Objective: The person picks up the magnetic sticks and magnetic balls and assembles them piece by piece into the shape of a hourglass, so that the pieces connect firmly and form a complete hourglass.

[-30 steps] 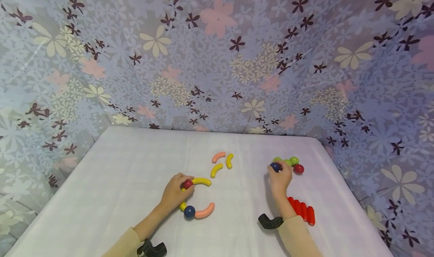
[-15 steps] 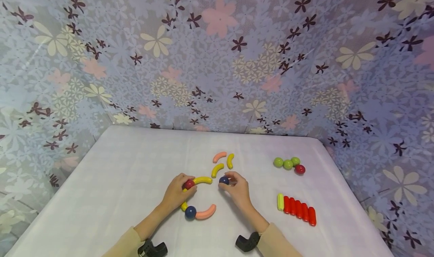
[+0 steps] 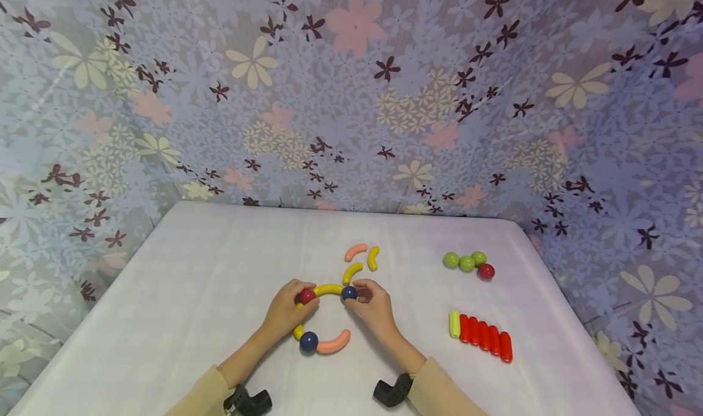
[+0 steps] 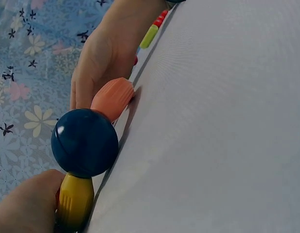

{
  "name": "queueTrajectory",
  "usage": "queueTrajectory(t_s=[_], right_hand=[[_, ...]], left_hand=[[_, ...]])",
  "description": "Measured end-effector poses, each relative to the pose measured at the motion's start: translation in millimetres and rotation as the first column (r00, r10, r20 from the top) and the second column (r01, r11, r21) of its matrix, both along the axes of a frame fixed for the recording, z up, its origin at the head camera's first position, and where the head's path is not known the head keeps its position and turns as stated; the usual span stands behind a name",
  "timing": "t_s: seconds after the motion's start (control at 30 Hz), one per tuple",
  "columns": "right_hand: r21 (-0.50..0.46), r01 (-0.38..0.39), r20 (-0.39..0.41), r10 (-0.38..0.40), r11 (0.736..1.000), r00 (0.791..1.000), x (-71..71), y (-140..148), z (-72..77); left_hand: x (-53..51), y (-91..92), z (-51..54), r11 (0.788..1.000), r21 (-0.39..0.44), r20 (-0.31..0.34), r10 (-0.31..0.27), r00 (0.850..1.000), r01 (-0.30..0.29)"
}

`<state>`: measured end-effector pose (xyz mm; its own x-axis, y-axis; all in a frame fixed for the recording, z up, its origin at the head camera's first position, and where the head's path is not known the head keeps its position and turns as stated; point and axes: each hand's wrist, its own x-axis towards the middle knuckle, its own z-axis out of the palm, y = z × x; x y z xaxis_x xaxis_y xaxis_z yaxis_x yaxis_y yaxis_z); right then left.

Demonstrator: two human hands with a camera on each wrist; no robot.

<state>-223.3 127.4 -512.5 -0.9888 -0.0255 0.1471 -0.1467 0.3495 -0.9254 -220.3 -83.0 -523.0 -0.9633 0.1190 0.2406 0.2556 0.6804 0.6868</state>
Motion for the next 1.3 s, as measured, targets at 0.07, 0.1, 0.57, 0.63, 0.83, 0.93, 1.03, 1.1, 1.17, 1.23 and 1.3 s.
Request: queueTrajectory(t_s=[0.07, 0.1, 0.57, 0.63, 0.83, 0.93, 1.03, 1.1, 1.17, 1.23, 1.3], right_hand=[[0.015, 0.035, 0.019, -0.035, 0.999, 0.999, 2.0, 1, 0.8], [0.033, 0.056, 0.023, -0.056, 0.998, 0.998, 3.8, 1, 1.3], [0.181, 0.015, 0.084, -0.03, 0.983, 0.996, 61.4, -15, 6.4], [0.213, 0.008, 0.064, -0.022, 0.977, 0.998, 63.8, -19, 6.2], [0.303, 0.021, 0.014, -0.026, 0.953, 1.0, 61.2, -25, 4.1], [0.315, 0.01, 0.022, -0.018, 0.949, 1.0, 59.2, -24, 5.1], [0.32, -0.004, 0.032, -0.006, 0.947, 0.999, 56.6, -22, 6.0], [0.321, -0.003, 0.027, -0.006, 0.947, 1.0, 54.6, -19, 5.9], [0.328, 0.009, 0.008, -0.012, 0.945, 1.0, 51.9, -16, 5.0], [0.335, 0.032, -0.011, -0.03, 0.942, 0.999, 48.0, -13, 3.8], [0.334, 0.049, -0.034, -0.04, 0.941, 0.999, 43.2, -10, 2.7]], left_hand=[[-0.4, 0.2, -0.3, 1.0, -0.007, -0.012, 0.015, 1.0, -0.015], [-0.3, 0.3, -0.4, 1.0, -0.012, -0.018, 0.021, 1.0, -0.021], [4.5, 3.1, -1.6, 0.992, -0.099, -0.036, 0.07, 0.997, -0.073], [5.0, 3.6, -1.3, 0.992, -0.1, -0.035, 0.069, 0.997, -0.073], [5.3, 4.7, -2.1, 0.991, -0.114, -0.036, 0.069, 0.997, -0.073], [7.9, 5.5, -2.0, 0.991, -0.116, -0.035, 0.069, 0.997, -0.072], [10.6, 6.5, -2.2, 0.99, -0.124, -0.04, 0.061, 0.997, -0.065], [11.8, 7.2, -3.1, 0.99, -0.125, -0.052, 0.053, 0.997, -0.06], [13.0, 7.9, -3.9, 0.991, -0.125, -0.063, 0.046, 0.997, -0.054], [13.4, 8.2, -4.4, 0.992, -0.118, -0.069, 0.041, 0.997, -0.049], [13.9, 7.8, -4.6, 0.993, -0.106, -0.071, 0.038, 0.997, -0.045]])
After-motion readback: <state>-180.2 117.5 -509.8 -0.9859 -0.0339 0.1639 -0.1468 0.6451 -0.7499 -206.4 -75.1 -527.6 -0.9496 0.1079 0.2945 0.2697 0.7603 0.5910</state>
